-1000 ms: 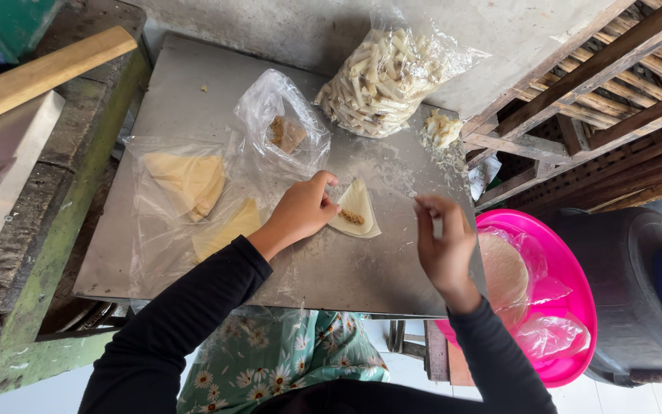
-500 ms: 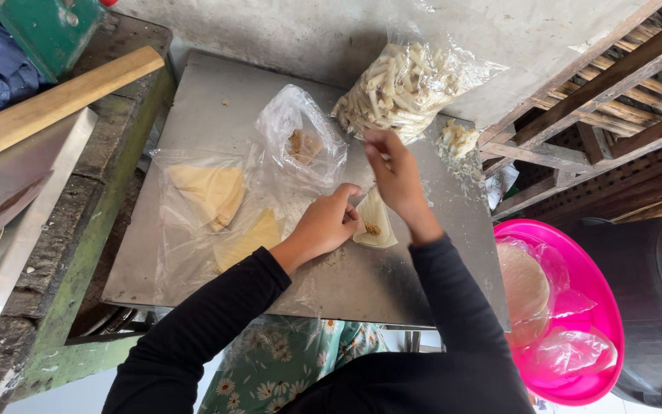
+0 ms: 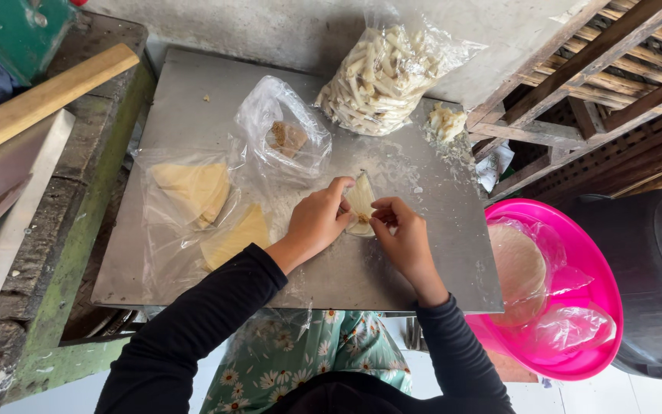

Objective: The person takes a triangular wrapper from a stack, places a small amount of filling from a plastic bag onto the center using a toothpick, and folds the wrapper into a triangular packet by hand.

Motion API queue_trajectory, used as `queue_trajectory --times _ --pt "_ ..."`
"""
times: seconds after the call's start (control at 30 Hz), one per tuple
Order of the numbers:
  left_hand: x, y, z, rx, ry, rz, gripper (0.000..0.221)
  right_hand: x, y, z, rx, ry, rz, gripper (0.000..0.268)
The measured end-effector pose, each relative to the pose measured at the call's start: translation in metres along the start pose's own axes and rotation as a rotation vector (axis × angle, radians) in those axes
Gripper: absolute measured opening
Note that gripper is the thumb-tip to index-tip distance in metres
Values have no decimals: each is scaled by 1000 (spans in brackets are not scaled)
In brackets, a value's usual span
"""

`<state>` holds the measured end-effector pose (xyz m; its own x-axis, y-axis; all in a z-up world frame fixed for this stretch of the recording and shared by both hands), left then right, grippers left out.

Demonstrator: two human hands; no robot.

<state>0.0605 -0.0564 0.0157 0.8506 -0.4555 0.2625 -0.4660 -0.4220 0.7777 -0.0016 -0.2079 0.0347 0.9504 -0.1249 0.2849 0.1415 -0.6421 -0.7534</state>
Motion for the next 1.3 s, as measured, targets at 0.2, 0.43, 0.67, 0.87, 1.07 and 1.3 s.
queue_trajectory --times 0.2,0.43,0.67,0.87,1.07,1.3 --pt "0 1 3 46 16 30 56 9 4 14 28 -15 21 23" --pt "-1 3 1 74 22 50 55 17 1 22 -89 -112 18 27" --pt "7 5 -6 -84 -177 181 41 33 5 29 -105 -271 39 40" --pt "2 25 -3 7 -156 478 42 32 2 25 -20 -335 -51 49" --pt "6 16 1 11 -105 388 30 24 -7 19 77 -452 -74 63" --pt "8 10 -2 27 -69 250 32 22 -2 21 -1 -362 -96 60"
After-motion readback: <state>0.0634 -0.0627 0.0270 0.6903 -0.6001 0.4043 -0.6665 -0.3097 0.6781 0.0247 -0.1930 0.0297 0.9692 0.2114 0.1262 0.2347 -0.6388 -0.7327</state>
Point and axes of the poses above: each hand's wrist, its own x-axis towards the middle knuckle, its own z-axis out of the palm, y = z × x, the point moved 9 cm from there along x, towards the middle knuckle, and after that the axes turned 1 degree about y, right-handed, at the moved point
